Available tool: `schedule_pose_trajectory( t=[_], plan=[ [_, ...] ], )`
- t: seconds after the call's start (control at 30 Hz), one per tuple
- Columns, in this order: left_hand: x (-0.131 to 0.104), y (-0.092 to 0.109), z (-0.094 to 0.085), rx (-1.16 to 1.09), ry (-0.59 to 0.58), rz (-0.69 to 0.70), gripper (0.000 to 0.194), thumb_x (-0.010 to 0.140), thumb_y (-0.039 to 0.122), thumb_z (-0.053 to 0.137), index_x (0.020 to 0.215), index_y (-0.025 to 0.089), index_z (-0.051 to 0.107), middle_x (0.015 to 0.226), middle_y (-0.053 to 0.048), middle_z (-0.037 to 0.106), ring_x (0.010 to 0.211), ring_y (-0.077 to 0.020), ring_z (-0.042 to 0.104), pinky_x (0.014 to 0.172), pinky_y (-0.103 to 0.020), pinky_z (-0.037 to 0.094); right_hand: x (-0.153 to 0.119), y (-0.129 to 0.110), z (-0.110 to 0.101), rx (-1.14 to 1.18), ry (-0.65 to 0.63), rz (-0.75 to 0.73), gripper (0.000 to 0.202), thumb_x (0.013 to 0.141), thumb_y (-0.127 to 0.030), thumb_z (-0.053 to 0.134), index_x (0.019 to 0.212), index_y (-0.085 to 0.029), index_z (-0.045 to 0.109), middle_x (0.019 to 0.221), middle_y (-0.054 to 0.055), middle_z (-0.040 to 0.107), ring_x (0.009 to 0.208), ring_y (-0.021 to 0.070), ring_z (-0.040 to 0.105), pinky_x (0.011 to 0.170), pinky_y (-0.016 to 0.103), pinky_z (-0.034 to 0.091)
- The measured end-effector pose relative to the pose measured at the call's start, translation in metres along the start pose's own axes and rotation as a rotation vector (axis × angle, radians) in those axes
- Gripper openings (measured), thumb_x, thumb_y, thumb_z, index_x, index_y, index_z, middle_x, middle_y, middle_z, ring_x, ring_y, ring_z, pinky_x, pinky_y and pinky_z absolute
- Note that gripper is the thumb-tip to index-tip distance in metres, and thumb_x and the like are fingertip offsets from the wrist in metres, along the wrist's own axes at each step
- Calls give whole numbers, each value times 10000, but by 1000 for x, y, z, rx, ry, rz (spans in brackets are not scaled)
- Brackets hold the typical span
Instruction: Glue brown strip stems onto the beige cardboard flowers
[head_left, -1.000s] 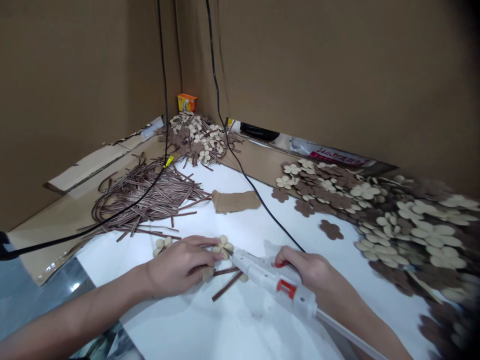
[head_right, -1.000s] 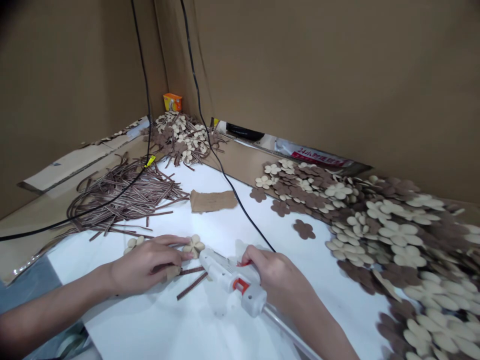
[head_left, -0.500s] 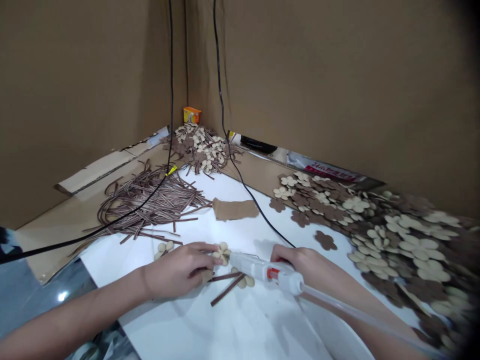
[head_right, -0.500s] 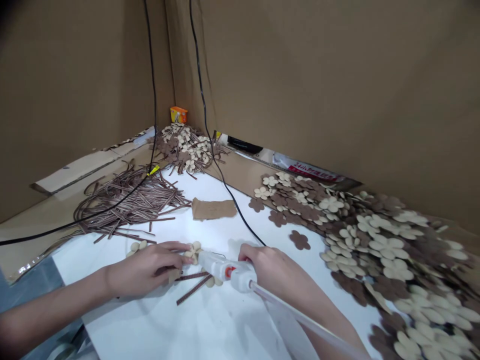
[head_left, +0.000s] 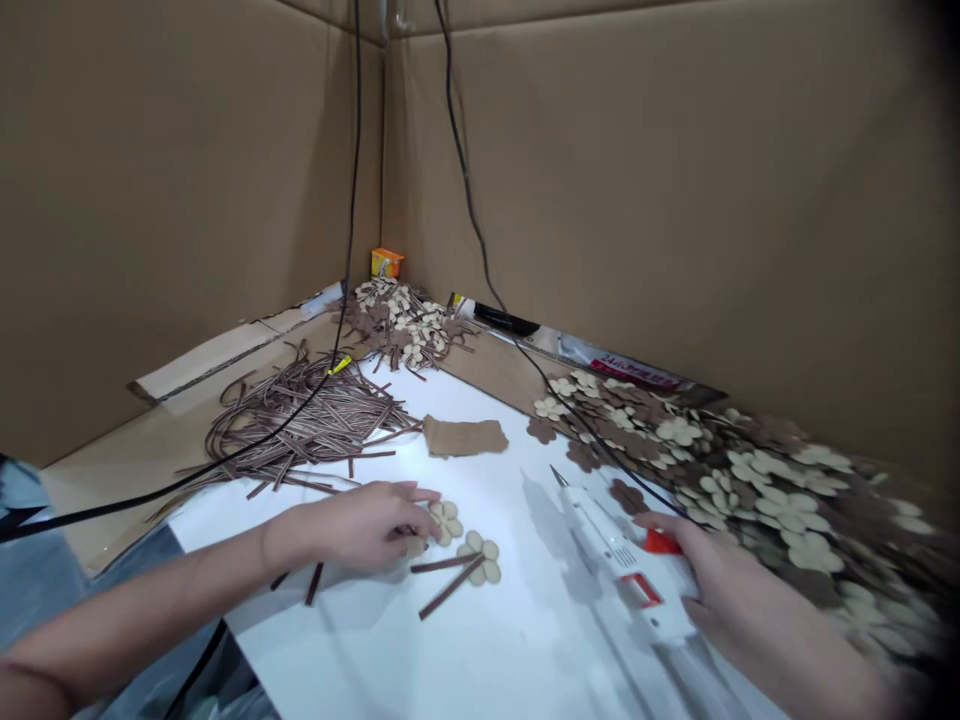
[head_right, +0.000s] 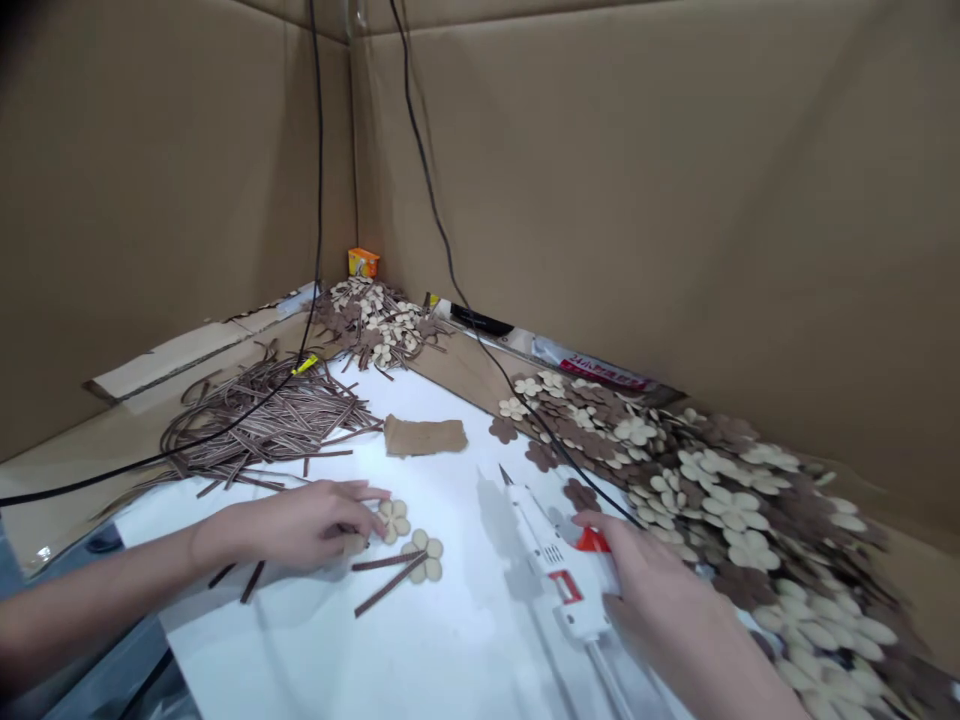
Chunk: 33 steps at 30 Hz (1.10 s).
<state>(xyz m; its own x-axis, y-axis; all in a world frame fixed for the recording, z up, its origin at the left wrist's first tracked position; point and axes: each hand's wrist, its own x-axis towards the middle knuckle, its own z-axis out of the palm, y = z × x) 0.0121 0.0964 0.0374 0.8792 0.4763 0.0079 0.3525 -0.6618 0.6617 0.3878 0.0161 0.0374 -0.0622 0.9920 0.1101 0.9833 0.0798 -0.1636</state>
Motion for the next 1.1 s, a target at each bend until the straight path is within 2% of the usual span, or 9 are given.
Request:
schedule_pose_trajectory(
  t=[0.2, 0.33, 0.43, 0.53, 0.67, 0.73, 0.87, 1.0, 1.1],
  plan=[
    [11, -7, -30, 13, -93, 147, 287, 806, 75, 486, 943, 260, 659, 1013, 8, 694, 1274, -198, 406, 1085, -350, 226, -2, -1, 19, 30, -107, -66, 494, 643, -59, 396, 1111, -161, 516, 1118, 104, 621, 1062, 216, 579, 881, 309, 473],
    [-2, 1, -40, -103, 143, -13, 169, 845, 220, 523, 919, 212, 674, 1008, -36, 685, 1122, -215, 542, 964, -302, 361, 3, 0, 27, -12, -95, -98, 495, 639, -30, 379, 1086, -156, 547, 1069, 96, 647, 1027, 211, 591, 868, 305, 476],
    [-11, 8, -31, -461, 380, -246, 207, 843, 336, 541, 809, 165, 652, 853, -44, 683, 796, -164, 618, 699, -239, 456, 5, 7, 31, -57, -82, -134, 510, 637, 1, 368, 1082, -156, 562, 1064, 97, 630, 1018, 216, 574, 872, 319, 462],
    [-10, 13, -13, -768, 459, -383, 254, 813, 379, 569, 731, 141, 605, 774, -42, 654, 601, -105, 538, 525, -196, 410, 11, 2, 25, -114, -18, -180, 568, 598, 20, 367, 1097, -160, 569, 1101, 112, 591, 1022, 245, 540, 878, 368, 433],
    [-3, 21, 3, -825, 457, -450, 291, 770, 422, 601, 719, 135, 597, 692, -20, 613, 512, -78, 462, 450, -179, 353, 24, -55, -5, -20, 120, -163, 383, 730, -130, 422, 1079, -194, 567, 1071, 111, 589, 982, 280, 518, 826, 417, 414],
    [0, 27, 6, -804, 449, -456, 307, 765, 444, 601, 736, 139, 601, 612, 6, 573, 476, -73, 443, 433, -174, 330, 31, -99, -21, 162, 79, -144, 206, 828, -262, 419, 939, -228, 588, 969, 72, 610, 906, 246, 533, 799, 394, 408],
    [2, 40, 11, -770, 441, -474, 352, 752, 499, 596, 737, 147, 601, 477, 47, 477, 418, -73, 411, 410, -174, 291, 43, -167, -28, 571, -145, -83, 191, 847, -368, 464, 825, -247, 611, 842, 4, 630, 794, 176, 549, 694, 284, 414],
    [2, 43, 16, -737, 440, -499, 322, 743, 477, 619, 727, 156, 597, 451, 55, 464, 408, -73, 405, 414, -173, 289, 48, -184, -10, 800, -306, -39, 207, 833, -356, 489, 771, -214, 626, 714, -25, 622, 618, 129, 518, 552, 232, 382],
    [1, 36, 19, -714, 432, -512, 335, 762, 490, 596, 747, 155, 604, 464, 58, 460, 396, -65, 403, 398, -166, 282, 48, -179, 1, 709, -240, -37, 218, 859, -314, 454, 747, -203, 606, 736, -10, 626, 697, 150, 548, 637, 259, 413]
  ],
)
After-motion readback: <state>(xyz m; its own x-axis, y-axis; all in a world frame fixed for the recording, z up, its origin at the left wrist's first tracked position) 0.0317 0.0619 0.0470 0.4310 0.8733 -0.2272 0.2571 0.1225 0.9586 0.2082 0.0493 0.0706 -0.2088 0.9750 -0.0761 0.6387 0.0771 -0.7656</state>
